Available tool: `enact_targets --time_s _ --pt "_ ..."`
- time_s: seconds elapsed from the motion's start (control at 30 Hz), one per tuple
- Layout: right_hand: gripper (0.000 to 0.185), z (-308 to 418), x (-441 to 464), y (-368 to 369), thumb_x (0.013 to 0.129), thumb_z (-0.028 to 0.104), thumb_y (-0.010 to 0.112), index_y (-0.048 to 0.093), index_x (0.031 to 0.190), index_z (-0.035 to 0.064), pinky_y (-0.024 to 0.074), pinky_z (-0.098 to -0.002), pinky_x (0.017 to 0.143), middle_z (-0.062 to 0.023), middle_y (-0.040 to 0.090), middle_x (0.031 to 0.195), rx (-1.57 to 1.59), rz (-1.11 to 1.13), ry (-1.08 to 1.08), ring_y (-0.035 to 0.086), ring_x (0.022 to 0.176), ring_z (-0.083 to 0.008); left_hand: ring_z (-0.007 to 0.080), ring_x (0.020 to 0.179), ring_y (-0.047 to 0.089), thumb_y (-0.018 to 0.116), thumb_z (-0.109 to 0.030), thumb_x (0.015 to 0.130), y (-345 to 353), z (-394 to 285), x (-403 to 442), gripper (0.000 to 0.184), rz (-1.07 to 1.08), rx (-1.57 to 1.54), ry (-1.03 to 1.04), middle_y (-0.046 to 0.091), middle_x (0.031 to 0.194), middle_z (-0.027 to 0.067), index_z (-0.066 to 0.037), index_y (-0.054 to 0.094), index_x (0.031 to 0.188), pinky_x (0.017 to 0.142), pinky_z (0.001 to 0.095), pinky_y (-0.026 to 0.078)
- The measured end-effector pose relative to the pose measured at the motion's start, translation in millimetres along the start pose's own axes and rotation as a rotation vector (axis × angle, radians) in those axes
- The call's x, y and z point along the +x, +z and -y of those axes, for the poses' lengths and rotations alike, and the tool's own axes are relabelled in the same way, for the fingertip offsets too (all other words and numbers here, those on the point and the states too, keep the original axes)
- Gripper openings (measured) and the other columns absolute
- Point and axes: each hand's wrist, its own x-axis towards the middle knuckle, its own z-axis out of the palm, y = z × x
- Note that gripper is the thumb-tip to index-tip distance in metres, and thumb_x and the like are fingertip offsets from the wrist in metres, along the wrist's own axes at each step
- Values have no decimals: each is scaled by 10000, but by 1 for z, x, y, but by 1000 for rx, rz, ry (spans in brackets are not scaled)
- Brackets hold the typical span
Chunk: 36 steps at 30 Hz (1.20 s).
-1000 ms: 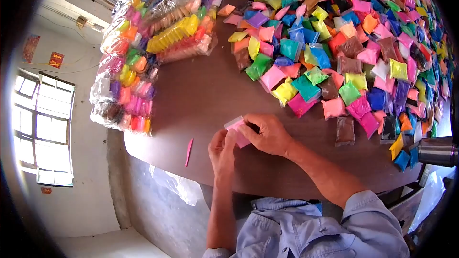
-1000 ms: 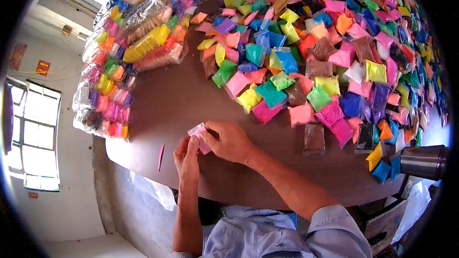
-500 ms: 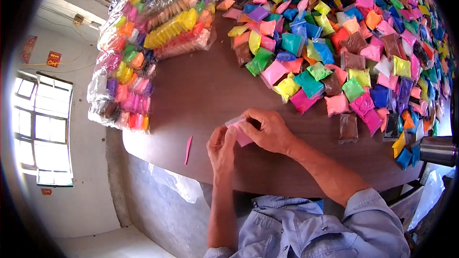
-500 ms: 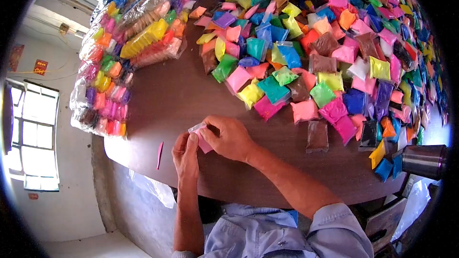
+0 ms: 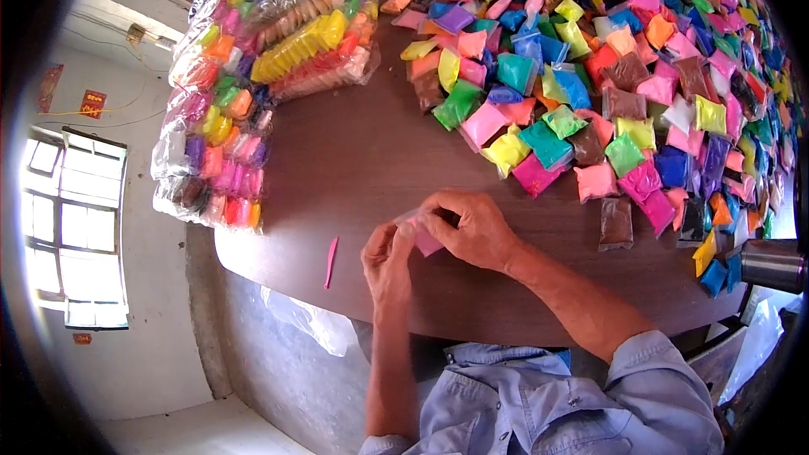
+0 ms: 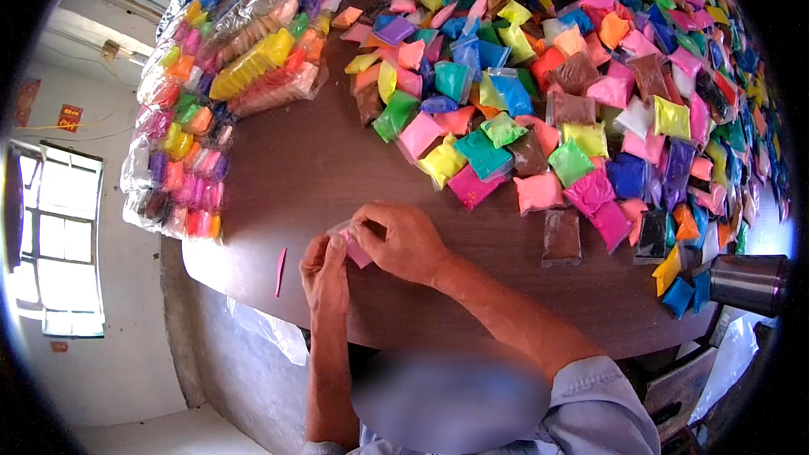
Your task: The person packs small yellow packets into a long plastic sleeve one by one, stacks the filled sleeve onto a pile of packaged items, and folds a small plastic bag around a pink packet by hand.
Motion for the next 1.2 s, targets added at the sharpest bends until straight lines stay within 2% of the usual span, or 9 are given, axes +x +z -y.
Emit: enact_targets --time_s 0.23,0.33,0.4,0.5,0.57,0.77,0.8,0.87,1.2 --pt "116 4 0 -1 939 107 720 732 983 0 554 -386 709 -164 720 901 -77 -15 -43 719 798 -294 22 792 542 737 -81 997 -7 6 1 95 3 141 86 650 883 -58 -1 753 1046 682 188 411" --pt "130 3 1 2 936 121 739 737 987 1 551 -381 694 -162 720 894 -76 -33 -43 716 780 -285 21 797 538 737 -100 1003 -10 9 3 108 24 116 80 651 887 -59 -2 753 1047 692 189 412" --pt "144 5 1 1 931 133 753 739 989 2 549 -378 688 -160 720 890 -57 -47 -42 713 768 -280 32 800 547 726 -133 1019 -6 8 3 149 -35 123 68 663 905 -42 3 741 1079 699 198 426" --pt "170 9 2 -2 921 150 778 742 1001 4 547 -369 679 -157 721 890 10 4 74 702 746 -269 53 821 569 703 -155 1038 0 1 3 168 -107 -21 1 668 932 -21 1 721 1098 724 211 451" --pt "213 10 1 -3 905 228 777 732 940 22 556 -434 700 -173 736 887 -15 49 30 721 787 -351 61 832 577 693 -154 1044 0 2 5 162 -96 -90 18 666 941 -14 -3 715 1098 735 216 461" --pt "233 9 2 -5 913 270 766 742 951 41 546 -456 722 -157 706 886 -165 67 -58 698 812 -359 60 847 580 684 -152 1051 -5 6 6 147 -46 -144 28 658 948 -13 -12 713 1085 755 218 465" --pt "233 8 2 -5 913 270 766 742 951 41 546 -456 722 -157 706 886 -165 66 -57 698 812 -359 56 843 577 687 -151 1049 -5 7 6 150 -46 -122 19 662 945 -12 -9 719 1087 753 215 460" --pt "201 8 1 -5 897 205 787 738 958 19 542 -429 733 -136 695 890 -162 62 -61 700 832 -304 53 841 574 691 -144 1046 -7 7 6 150 -37 -63 16 665 942 -12 -5 727 1089 752 212 456" --pt "162 4 2 -1 917 170 753 705 972 25 532 -421 729 -141 693 878 -90 47 -19 678 806 -316 64 927 619 686 -94 1033 -6 2 5 184 91 114 80 725 1034 -4 3 760 1170 833 220 481"
